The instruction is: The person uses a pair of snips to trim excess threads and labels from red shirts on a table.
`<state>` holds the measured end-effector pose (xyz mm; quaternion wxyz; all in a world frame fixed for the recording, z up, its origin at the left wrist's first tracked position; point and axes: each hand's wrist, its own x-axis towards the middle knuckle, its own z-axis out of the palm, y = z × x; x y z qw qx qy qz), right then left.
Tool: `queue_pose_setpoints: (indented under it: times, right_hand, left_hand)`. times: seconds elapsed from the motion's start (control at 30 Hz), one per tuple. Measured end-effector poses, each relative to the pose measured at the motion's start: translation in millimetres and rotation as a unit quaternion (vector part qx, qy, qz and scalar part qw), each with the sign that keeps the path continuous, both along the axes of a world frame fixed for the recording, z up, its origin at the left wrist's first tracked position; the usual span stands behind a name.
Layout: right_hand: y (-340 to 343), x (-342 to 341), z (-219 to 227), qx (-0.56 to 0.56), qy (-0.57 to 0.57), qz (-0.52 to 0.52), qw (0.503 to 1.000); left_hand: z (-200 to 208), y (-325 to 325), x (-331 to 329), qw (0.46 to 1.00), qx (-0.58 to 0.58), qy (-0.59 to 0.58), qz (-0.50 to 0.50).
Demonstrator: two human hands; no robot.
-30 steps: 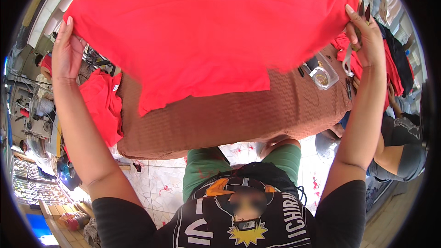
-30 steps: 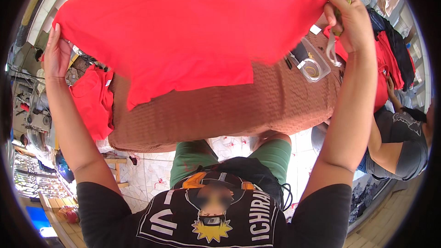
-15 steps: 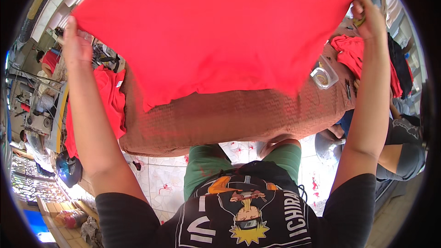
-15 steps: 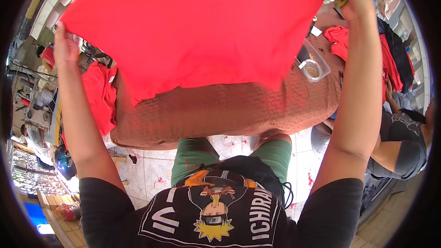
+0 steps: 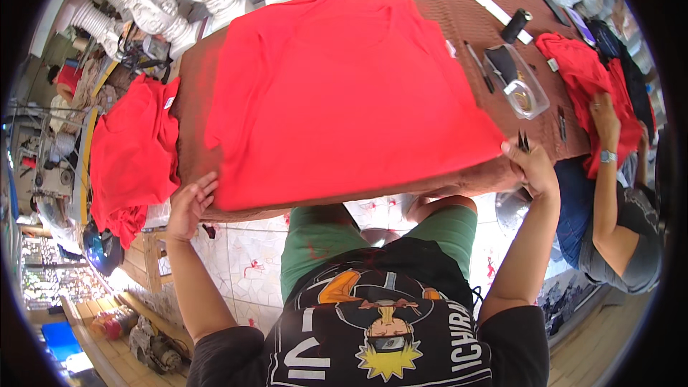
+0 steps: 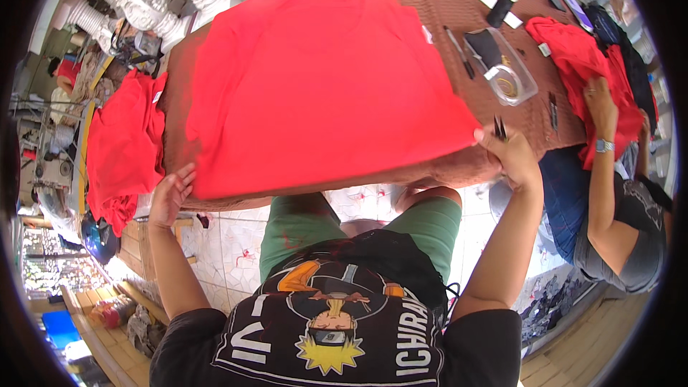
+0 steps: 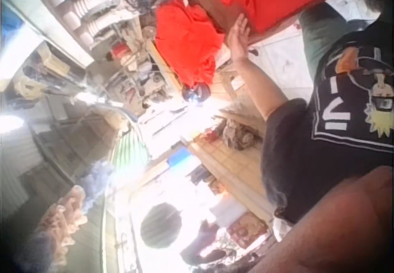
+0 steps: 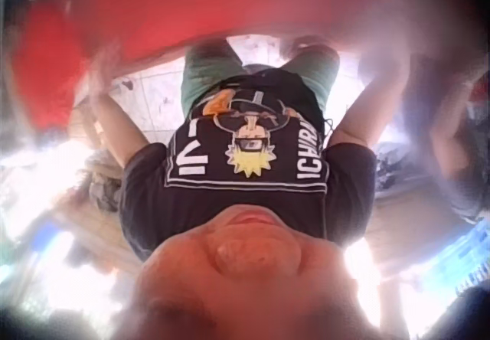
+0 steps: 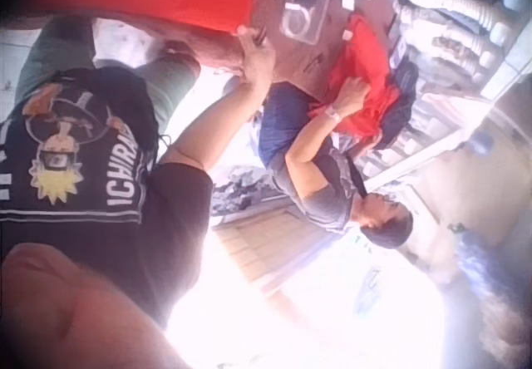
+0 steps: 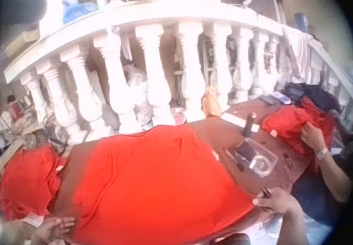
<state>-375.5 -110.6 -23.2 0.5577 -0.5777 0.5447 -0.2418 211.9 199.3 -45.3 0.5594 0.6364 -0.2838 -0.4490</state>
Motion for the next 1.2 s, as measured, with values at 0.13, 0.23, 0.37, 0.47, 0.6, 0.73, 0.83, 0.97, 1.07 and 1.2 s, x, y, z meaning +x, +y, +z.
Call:
queue_pose_setpoints:
  times: [0.13,0.23,0.37,0.47,0.6,0.73,0.83,0.97,1.07,1.2]
  right_hand:
    - [-0.3,9.1,-9.4,0.025,0.013,-0.012,1.000]
    - [-5.1,25.0,-8.4,-0.016,0.017,-0.013,1.000]
    - [-7.9,22.7,-8.9,0.052,0.080,0.014,0.995]
    - [-7.8,23.2,-15.2,0.069,0.100,0.003,0.993]
    - [-9.0,23.3,-39.7,0.045,0.029,0.030,0.998]
    - [-13.2,35.3,-23.3,0.019,0.056,0.046,0.997]
    - [-10.4,49.5,11.3,-0.049,-0.053,-0.036,0.997]
    - [-49.6,3.9,56.4,-0.148,-0.279,-0.080,0.945]
    - [-76.7,-19.1,91.2,-0.196,-0.401,0.026,0.894]
    - [-88.7,-23.3,155.1,-0.277,-0.449,0.079,0.846]
  left_hand:
    - [10.4,-26.1,-28.1,0.989,0.121,-0.054,0.064]
    - [19.8,-38.5,-36.8,0.974,0.188,-0.121,0.035]
    - [32.8,-54.7,-55.1,0.946,0.236,-0.216,-0.051]
    - [33.8,-61.2,-58.5,0.941,0.250,-0.215,-0.069]
    - [16.0,-60.6,-56.6,0.951,0.212,-0.218,-0.058]
    - [18.1,-67.9,-68.4,0.974,0.125,-0.186,-0.023]
    - [41.8,-67.0,-72.6,0.994,-0.068,-0.013,0.088]
    - [107.2,-89.1,-68.6,0.953,-0.256,0.065,0.151]
    - [155.7,-82.0,-55.0,0.917,-0.374,0.104,0.094]
    - [203.2,-48.3,-43.3,0.883,-0.461,0.082,0.030]
